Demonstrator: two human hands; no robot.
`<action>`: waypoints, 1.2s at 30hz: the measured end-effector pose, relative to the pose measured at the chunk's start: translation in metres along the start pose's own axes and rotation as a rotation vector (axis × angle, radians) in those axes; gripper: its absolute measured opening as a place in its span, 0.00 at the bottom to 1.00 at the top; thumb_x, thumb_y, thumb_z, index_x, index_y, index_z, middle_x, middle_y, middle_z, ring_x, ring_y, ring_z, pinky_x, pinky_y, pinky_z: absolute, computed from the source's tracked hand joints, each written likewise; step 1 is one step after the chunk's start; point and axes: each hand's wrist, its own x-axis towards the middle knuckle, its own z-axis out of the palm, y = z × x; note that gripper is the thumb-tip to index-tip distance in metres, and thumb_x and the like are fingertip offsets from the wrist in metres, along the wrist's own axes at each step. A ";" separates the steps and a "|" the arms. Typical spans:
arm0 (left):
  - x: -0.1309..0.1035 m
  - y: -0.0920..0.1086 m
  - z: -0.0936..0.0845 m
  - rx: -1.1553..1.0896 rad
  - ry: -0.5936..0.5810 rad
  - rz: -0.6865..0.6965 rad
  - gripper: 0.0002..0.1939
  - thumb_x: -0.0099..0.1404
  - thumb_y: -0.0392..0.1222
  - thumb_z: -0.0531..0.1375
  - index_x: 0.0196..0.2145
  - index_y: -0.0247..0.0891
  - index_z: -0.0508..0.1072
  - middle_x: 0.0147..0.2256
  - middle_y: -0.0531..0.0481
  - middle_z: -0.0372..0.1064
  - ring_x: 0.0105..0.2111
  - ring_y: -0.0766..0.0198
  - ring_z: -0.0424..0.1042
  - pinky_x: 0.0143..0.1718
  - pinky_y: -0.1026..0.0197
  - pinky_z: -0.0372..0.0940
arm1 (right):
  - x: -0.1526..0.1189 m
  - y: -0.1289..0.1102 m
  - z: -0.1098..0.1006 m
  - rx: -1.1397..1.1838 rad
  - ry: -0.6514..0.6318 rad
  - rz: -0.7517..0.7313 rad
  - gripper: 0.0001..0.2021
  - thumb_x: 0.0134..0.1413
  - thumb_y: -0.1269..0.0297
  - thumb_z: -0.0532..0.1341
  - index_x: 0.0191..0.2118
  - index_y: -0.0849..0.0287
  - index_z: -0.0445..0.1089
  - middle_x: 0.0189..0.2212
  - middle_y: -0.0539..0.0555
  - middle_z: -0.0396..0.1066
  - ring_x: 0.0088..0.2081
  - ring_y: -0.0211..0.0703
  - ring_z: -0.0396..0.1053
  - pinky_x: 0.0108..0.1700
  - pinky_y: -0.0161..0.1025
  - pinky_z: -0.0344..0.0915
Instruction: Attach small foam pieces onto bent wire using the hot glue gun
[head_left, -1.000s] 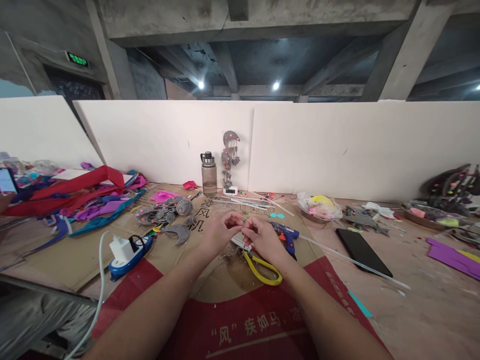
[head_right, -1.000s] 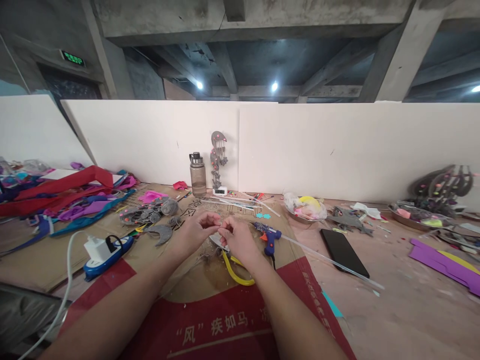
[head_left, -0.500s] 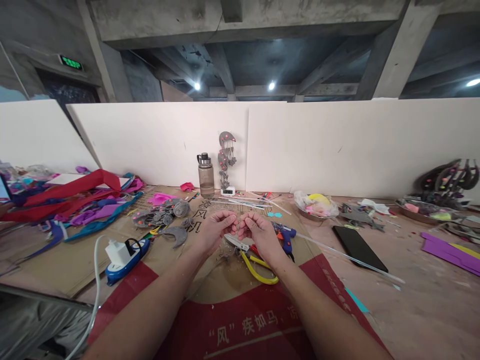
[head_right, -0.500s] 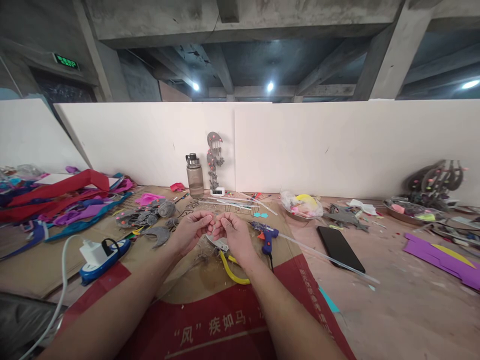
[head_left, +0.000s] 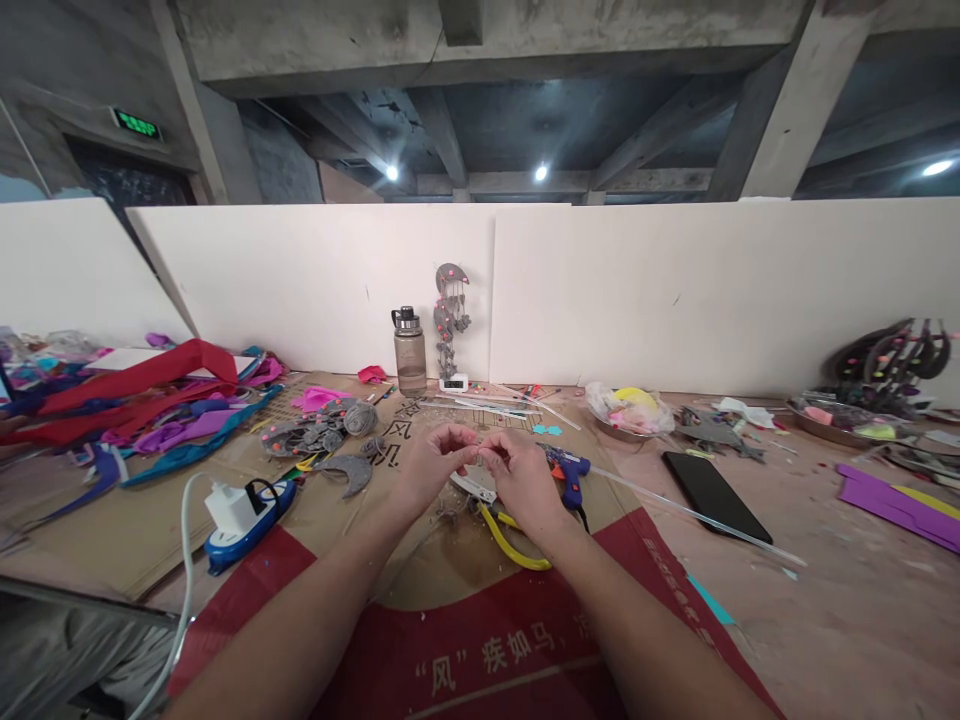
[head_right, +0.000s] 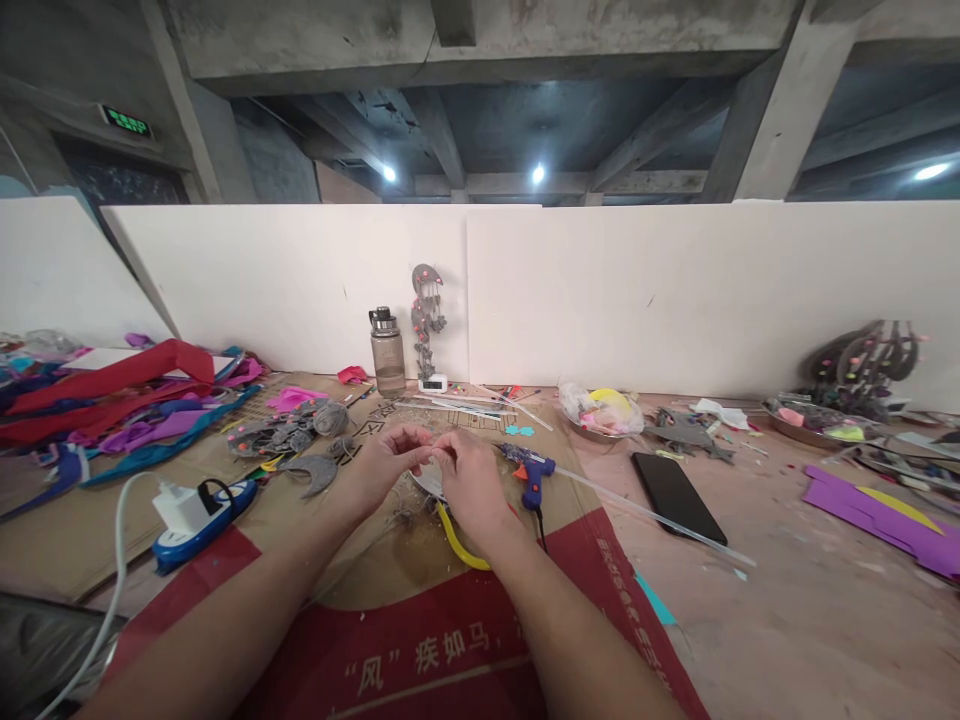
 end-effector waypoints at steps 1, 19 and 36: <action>0.000 -0.001 0.000 0.028 0.016 0.006 0.13 0.52 0.45 0.68 0.33 0.35 0.73 0.30 0.50 0.70 0.28 0.67 0.67 0.27 0.65 0.62 | -0.001 0.000 0.001 -0.053 -0.015 -0.002 0.07 0.59 0.68 0.55 0.30 0.56 0.66 0.31 0.52 0.70 0.34 0.43 0.66 0.39 0.39 0.59; 0.001 -0.001 -0.002 -0.278 -0.079 -0.118 0.15 0.53 0.47 0.68 0.33 0.33 0.75 0.26 0.51 0.69 0.24 0.70 0.65 0.25 0.66 0.60 | 0.005 0.010 0.002 0.017 0.055 0.098 0.07 0.58 0.67 0.52 0.30 0.56 0.63 0.28 0.51 0.67 0.32 0.41 0.63 0.36 0.37 0.58; 0.005 -0.005 -0.010 -0.255 -0.176 -0.263 0.16 0.48 0.48 0.71 0.25 0.31 0.76 0.23 0.49 0.70 0.21 0.71 0.66 0.23 0.67 0.61 | 0.002 0.004 0.001 -0.135 0.001 -0.090 0.05 0.55 0.71 0.55 0.30 0.56 0.65 0.28 0.51 0.67 0.32 0.41 0.64 0.36 0.38 0.58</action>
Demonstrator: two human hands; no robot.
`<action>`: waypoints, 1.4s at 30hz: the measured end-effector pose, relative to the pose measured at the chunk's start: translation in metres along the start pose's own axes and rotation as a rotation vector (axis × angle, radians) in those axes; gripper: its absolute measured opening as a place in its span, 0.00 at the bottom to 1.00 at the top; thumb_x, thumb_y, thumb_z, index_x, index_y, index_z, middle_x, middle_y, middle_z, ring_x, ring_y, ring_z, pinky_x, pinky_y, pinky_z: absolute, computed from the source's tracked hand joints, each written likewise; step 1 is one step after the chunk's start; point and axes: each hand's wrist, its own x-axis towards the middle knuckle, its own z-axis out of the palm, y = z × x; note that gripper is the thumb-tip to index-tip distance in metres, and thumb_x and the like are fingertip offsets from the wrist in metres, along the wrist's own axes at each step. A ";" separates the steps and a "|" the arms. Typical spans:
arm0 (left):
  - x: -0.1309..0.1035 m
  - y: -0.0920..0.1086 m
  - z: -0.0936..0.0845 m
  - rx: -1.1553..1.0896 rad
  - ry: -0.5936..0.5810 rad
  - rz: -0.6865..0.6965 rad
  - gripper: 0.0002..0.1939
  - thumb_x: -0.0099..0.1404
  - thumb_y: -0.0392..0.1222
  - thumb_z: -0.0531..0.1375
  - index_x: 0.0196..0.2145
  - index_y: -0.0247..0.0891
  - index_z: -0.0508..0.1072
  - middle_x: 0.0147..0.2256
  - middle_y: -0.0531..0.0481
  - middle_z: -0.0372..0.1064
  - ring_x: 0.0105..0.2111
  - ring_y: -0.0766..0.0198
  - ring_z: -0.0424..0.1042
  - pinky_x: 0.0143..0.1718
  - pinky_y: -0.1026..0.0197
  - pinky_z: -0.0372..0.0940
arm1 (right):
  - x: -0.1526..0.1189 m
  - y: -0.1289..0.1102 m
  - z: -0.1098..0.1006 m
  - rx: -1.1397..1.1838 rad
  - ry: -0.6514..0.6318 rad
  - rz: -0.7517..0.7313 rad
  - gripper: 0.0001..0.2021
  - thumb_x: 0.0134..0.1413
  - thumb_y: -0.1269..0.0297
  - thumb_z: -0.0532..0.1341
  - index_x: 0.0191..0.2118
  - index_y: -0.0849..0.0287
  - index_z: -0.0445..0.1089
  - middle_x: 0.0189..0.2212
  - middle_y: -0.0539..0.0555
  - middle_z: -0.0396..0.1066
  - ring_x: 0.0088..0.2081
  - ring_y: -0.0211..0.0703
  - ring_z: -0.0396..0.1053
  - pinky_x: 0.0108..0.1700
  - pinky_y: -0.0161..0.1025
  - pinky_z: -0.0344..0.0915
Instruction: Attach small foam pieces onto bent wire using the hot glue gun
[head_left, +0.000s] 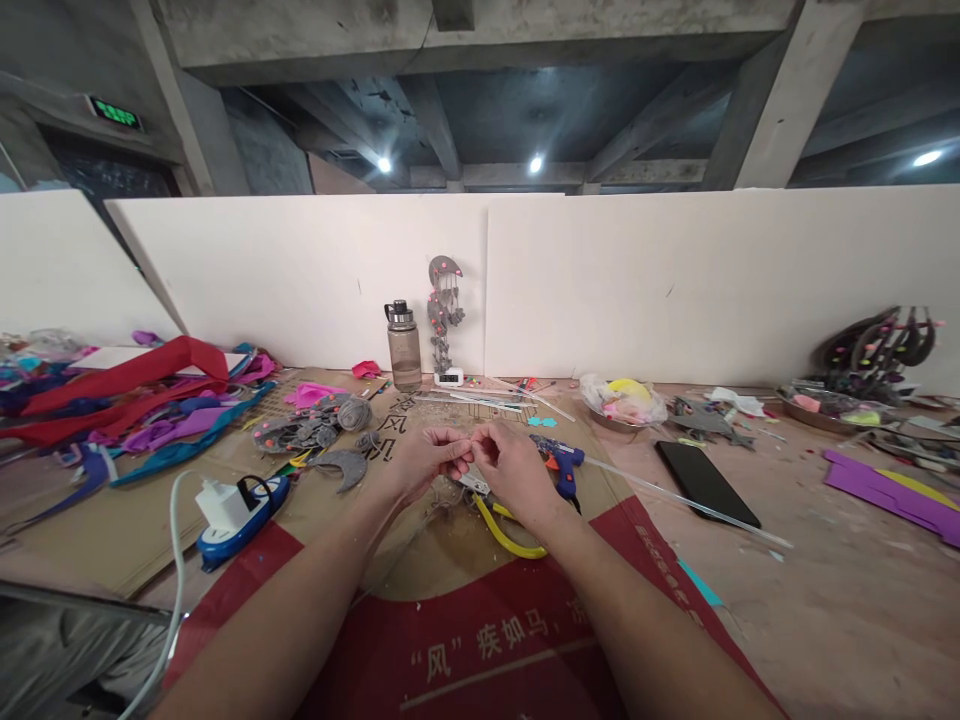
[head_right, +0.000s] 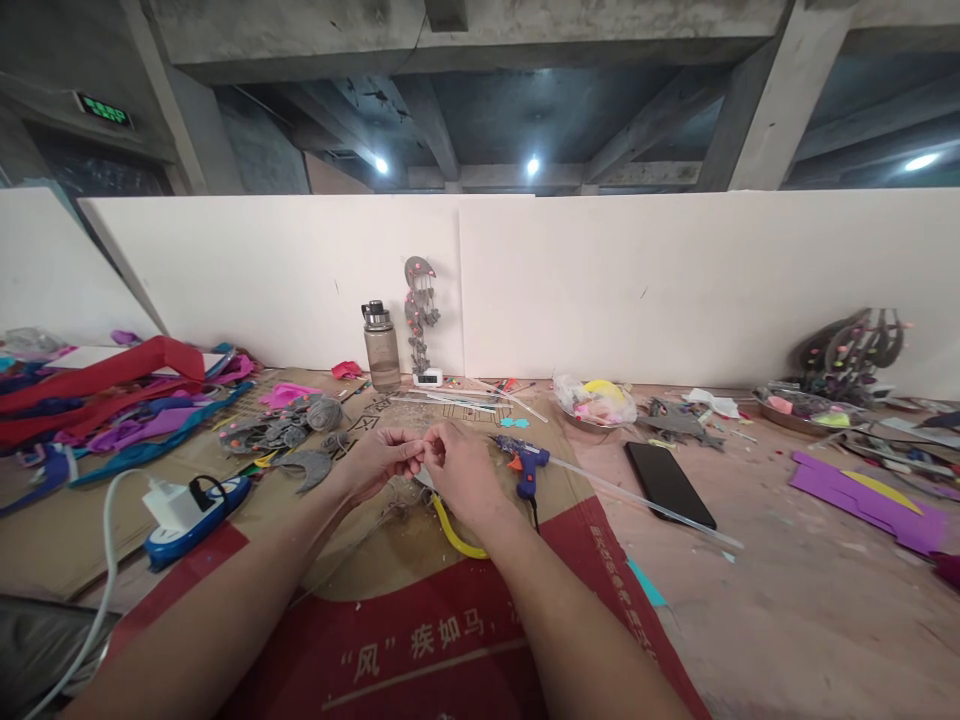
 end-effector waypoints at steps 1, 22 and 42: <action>0.000 0.000 0.000 0.008 -0.009 -0.004 0.16 0.48 0.48 0.71 0.25 0.32 0.76 0.23 0.49 0.70 0.21 0.70 0.66 0.23 0.67 0.61 | 0.001 0.001 0.001 0.000 0.014 0.036 0.04 0.54 0.71 0.55 0.30 0.56 0.64 0.28 0.51 0.67 0.31 0.41 0.63 0.35 0.38 0.58; -0.002 0.003 0.008 0.362 0.102 0.249 0.14 0.55 0.48 0.66 0.26 0.35 0.70 0.22 0.53 0.66 0.23 0.68 0.62 0.26 0.64 0.57 | -0.003 0.004 0.014 0.572 -0.075 0.365 0.07 0.55 0.59 0.56 0.36 0.55 0.59 0.28 0.48 0.64 0.25 0.38 0.63 0.28 0.38 0.63; -0.005 0.006 0.014 -0.191 0.042 0.244 0.15 0.56 0.49 0.66 0.25 0.33 0.71 0.25 0.51 0.68 0.21 0.72 0.61 0.24 0.66 0.55 | -0.001 0.006 0.011 0.991 -0.142 0.444 0.18 0.55 0.44 0.57 0.39 0.55 0.62 0.35 0.51 0.64 0.30 0.36 0.64 0.30 0.36 0.64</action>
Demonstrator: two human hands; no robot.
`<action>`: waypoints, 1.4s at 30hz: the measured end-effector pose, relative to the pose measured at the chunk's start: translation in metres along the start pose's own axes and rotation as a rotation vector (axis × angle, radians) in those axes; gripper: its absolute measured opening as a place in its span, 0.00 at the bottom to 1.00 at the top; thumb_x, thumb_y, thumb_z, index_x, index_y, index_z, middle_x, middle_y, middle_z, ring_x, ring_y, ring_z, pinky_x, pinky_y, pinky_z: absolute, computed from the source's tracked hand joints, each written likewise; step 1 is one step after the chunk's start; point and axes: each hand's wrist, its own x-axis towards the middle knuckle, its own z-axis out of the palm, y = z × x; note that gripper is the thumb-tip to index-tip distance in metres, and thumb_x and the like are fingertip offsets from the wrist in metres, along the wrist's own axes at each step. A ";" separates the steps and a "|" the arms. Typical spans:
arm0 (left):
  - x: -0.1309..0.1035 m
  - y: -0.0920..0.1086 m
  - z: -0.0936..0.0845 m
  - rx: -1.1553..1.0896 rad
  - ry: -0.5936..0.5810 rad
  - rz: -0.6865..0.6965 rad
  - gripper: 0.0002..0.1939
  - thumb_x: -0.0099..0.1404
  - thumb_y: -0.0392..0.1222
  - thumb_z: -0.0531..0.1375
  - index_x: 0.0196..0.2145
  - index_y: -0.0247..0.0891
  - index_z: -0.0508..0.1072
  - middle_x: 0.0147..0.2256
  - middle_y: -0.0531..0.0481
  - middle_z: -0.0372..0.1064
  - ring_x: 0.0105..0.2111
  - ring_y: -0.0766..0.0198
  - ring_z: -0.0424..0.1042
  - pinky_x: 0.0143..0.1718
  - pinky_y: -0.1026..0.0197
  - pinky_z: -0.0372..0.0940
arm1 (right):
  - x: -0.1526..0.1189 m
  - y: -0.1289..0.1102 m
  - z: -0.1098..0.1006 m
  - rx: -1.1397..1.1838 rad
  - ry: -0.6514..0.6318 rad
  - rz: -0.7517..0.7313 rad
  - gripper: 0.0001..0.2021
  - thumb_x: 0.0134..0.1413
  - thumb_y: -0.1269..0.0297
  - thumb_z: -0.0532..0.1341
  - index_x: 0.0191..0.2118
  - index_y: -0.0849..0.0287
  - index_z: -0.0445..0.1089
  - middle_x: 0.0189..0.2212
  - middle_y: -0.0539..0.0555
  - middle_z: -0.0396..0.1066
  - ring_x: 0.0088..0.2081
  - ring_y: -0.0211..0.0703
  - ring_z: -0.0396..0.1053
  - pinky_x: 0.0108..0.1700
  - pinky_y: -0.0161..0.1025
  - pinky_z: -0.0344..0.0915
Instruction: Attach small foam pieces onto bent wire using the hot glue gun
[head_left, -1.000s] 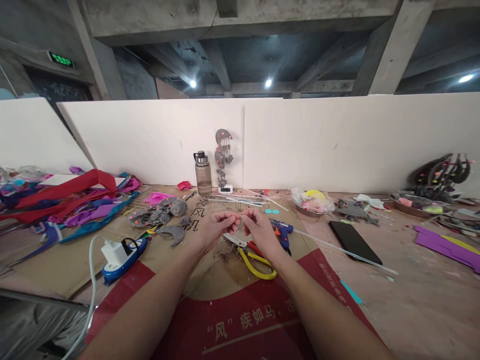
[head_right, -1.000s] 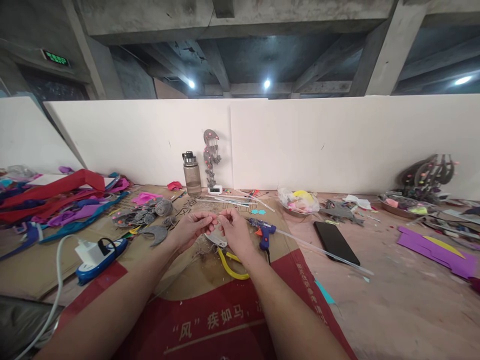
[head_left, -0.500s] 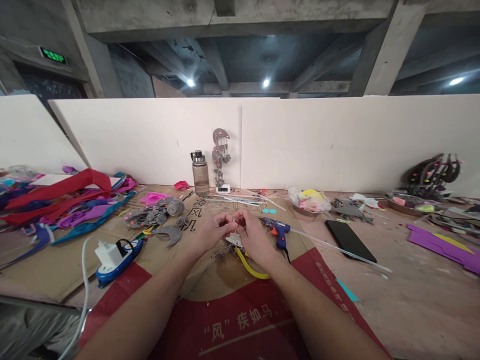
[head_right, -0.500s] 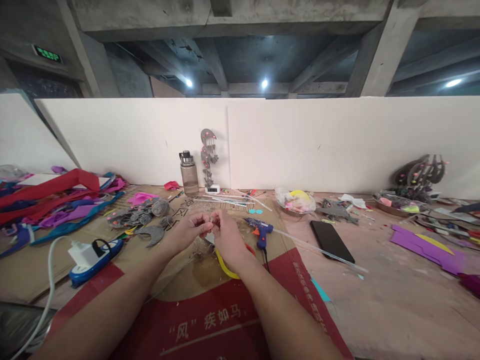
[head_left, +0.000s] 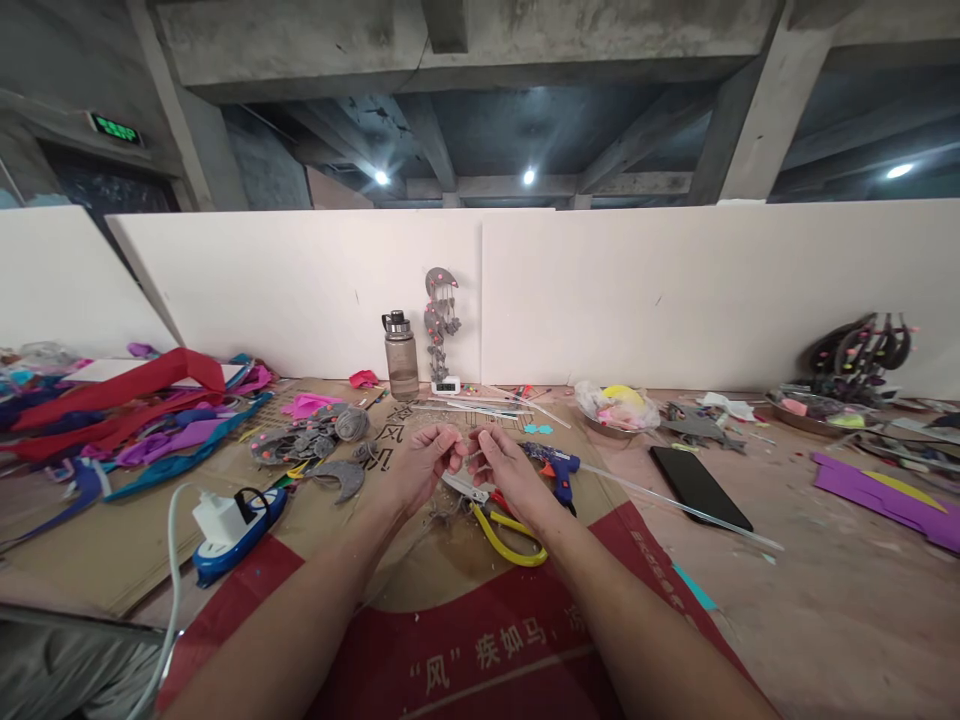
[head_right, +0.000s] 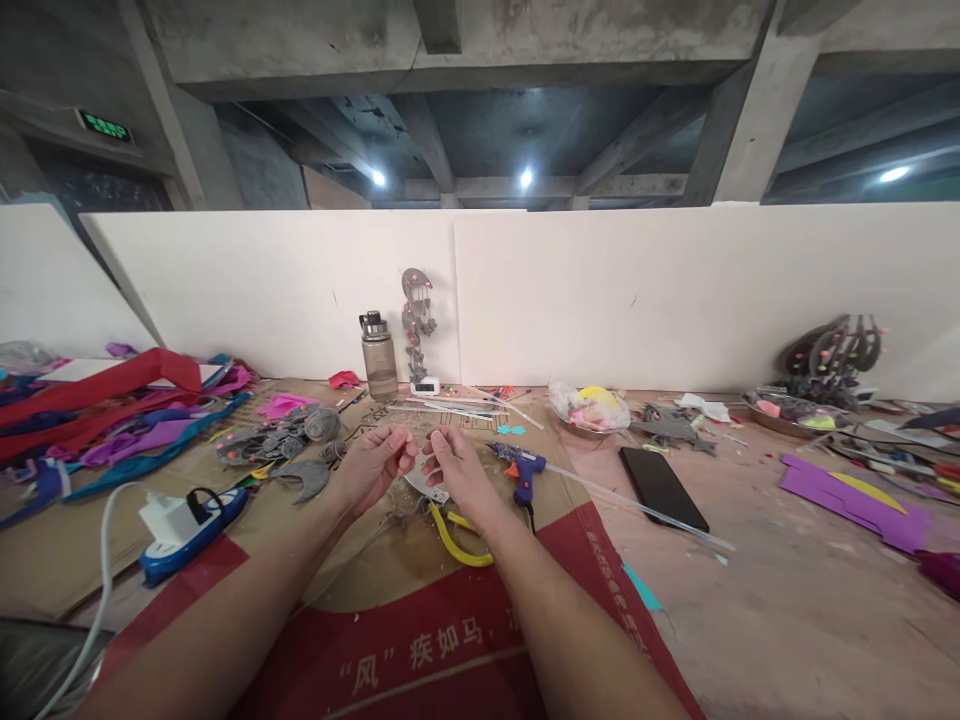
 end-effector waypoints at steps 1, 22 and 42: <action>0.000 0.001 0.000 0.015 0.002 0.003 0.14 0.55 0.48 0.67 0.26 0.32 0.73 0.26 0.50 0.69 0.22 0.72 0.62 0.25 0.66 0.57 | 0.000 0.000 0.000 0.002 -0.017 0.005 0.18 0.56 0.44 0.57 0.38 0.55 0.62 0.34 0.51 0.65 0.30 0.37 0.65 0.30 0.36 0.64; 0.000 -0.005 0.000 0.410 0.028 0.123 0.10 0.56 0.43 0.65 0.26 0.35 0.70 0.23 0.55 0.65 0.24 0.70 0.62 0.28 0.65 0.57 | -0.002 0.003 -0.001 -0.633 0.061 -0.224 0.10 0.65 0.56 0.48 0.38 0.56 0.60 0.35 0.54 0.68 0.32 0.40 0.65 0.34 0.39 0.63; -0.003 0.002 -0.002 0.696 -0.023 0.155 0.12 0.60 0.47 0.62 0.26 0.37 0.68 0.24 0.55 0.62 0.25 0.68 0.60 0.29 0.65 0.56 | -0.007 -0.002 0.001 -0.806 0.168 -0.293 0.07 0.62 0.63 0.52 0.43 0.57 0.61 0.38 0.57 0.67 0.39 0.47 0.64 0.43 0.46 0.60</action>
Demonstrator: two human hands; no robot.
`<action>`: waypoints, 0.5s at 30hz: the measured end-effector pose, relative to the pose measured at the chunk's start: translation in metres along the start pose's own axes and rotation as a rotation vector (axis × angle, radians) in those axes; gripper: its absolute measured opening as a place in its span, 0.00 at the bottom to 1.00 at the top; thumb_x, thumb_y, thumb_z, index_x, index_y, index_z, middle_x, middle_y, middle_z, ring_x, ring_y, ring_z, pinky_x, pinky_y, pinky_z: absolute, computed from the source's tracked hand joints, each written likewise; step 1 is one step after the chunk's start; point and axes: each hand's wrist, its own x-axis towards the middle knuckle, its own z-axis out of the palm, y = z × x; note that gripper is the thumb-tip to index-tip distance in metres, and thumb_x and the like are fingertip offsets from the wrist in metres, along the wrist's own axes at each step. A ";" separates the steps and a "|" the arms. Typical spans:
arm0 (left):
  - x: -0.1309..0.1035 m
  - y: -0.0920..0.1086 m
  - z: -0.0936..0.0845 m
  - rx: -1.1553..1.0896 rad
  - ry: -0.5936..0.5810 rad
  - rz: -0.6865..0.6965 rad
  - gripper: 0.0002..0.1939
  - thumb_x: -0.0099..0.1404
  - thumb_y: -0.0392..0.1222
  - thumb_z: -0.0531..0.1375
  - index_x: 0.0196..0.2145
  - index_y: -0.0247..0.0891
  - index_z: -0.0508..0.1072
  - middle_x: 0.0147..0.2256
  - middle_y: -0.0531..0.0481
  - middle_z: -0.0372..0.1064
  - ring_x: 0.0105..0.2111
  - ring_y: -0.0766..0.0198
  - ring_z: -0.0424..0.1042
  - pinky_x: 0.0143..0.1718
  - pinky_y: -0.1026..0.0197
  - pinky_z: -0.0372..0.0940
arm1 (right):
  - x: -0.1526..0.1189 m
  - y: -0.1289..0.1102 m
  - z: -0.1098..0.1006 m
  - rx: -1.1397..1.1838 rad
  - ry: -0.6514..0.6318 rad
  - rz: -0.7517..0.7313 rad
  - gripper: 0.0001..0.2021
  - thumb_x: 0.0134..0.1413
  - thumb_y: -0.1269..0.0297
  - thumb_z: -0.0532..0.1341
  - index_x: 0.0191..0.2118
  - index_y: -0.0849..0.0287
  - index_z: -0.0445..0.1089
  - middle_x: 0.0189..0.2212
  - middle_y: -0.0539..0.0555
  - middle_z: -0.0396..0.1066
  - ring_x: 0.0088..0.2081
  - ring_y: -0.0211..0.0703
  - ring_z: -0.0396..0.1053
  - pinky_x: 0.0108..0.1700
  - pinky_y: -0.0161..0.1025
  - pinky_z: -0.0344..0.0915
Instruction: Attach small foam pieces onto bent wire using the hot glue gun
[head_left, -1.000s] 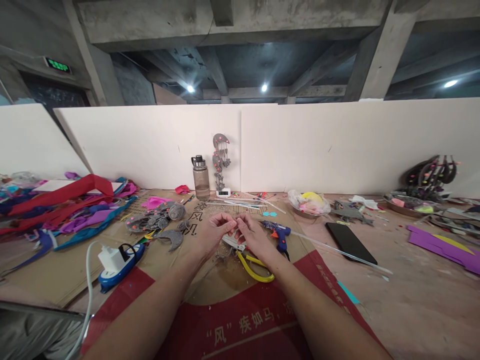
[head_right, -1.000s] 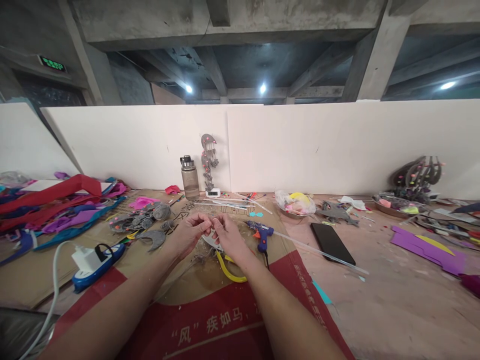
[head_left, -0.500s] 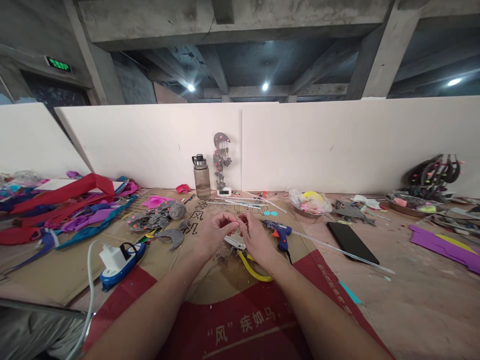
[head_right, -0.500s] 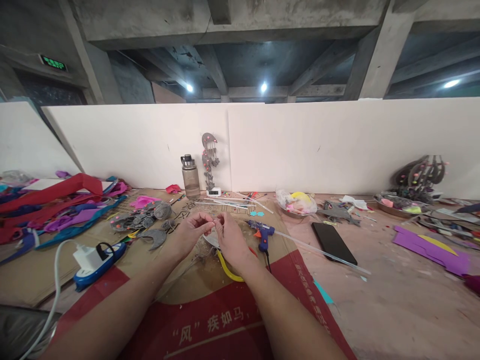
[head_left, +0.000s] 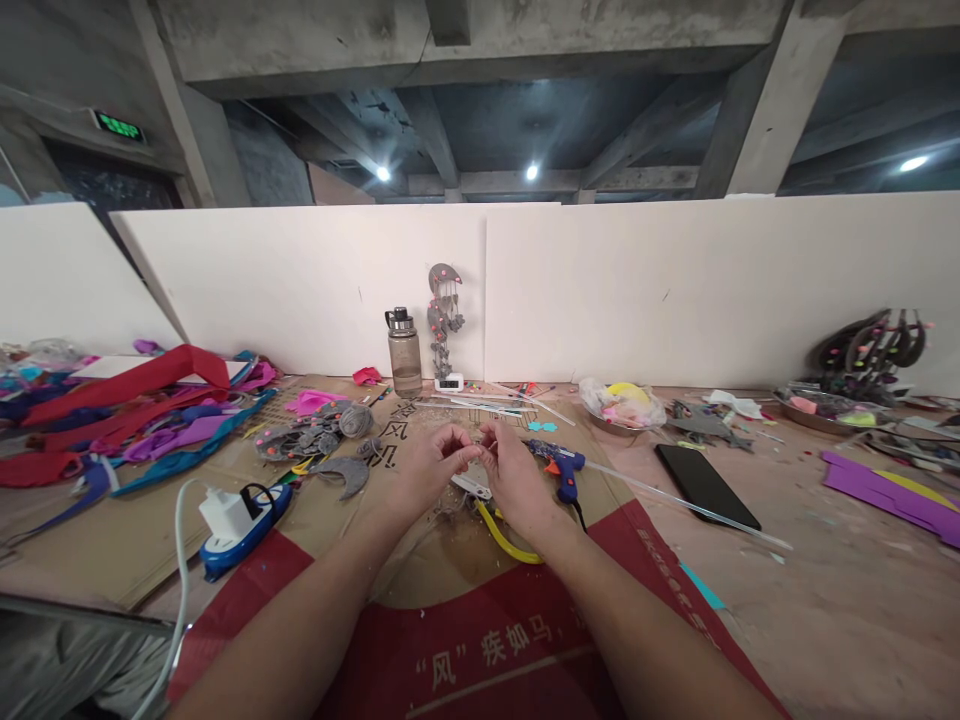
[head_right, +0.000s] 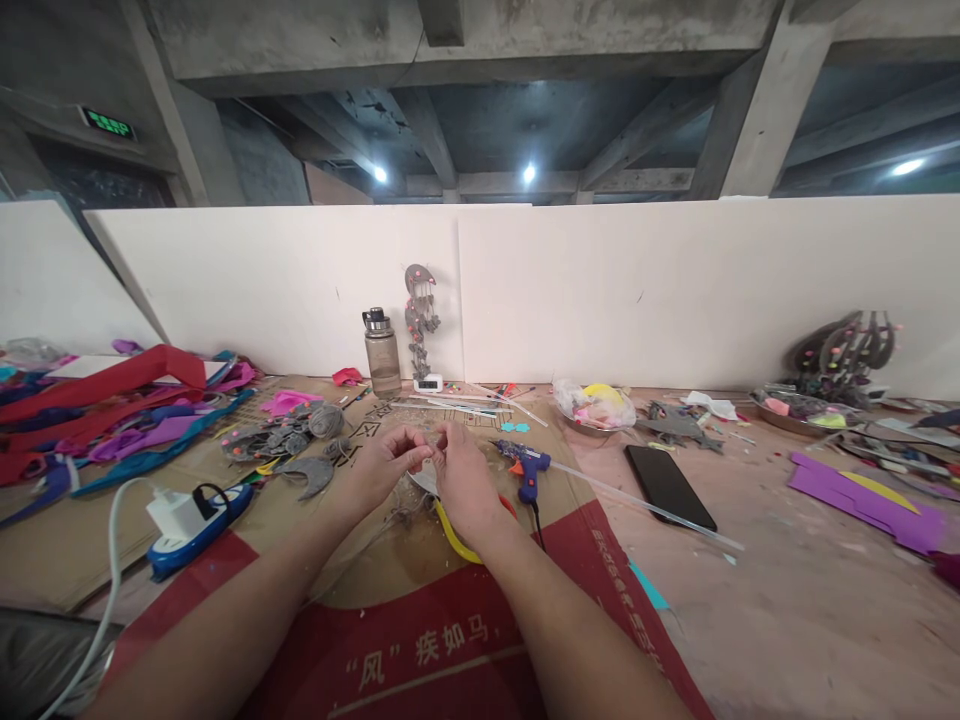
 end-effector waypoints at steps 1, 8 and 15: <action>0.000 0.000 0.000 -0.007 -0.018 0.001 0.12 0.61 0.47 0.61 0.26 0.37 0.67 0.23 0.55 0.61 0.25 0.68 0.59 0.28 0.65 0.55 | 0.000 -0.001 0.000 0.034 0.008 0.007 0.06 0.61 0.63 0.52 0.43 0.56 0.61 0.37 0.56 0.67 0.39 0.47 0.64 0.43 0.46 0.61; -0.003 0.007 0.004 -0.429 -0.122 -0.044 0.19 0.61 0.54 0.60 0.24 0.36 0.65 0.21 0.55 0.60 0.23 0.67 0.61 0.28 0.63 0.56 | 0.001 -0.011 0.004 0.589 -0.124 0.173 0.10 0.59 0.55 0.54 0.39 0.55 0.60 0.28 0.49 0.66 0.29 0.40 0.64 0.31 0.37 0.62; -0.001 0.005 0.005 -0.631 -0.042 -0.154 0.16 0.58 0.49 0.65 0.26 0.32 0.69 0.24 0.51 0.65 0.23 0.70 0.63 0.26 0.66 0.56 | 0.004 -0.015 -0.004 0.509 0.002 0.125 0.07 0.58 0.59 0.56 0.39 0.55 0.64 0.29 0.49 0.66 0.28 0.39 0.64 0.32 0.37 0.63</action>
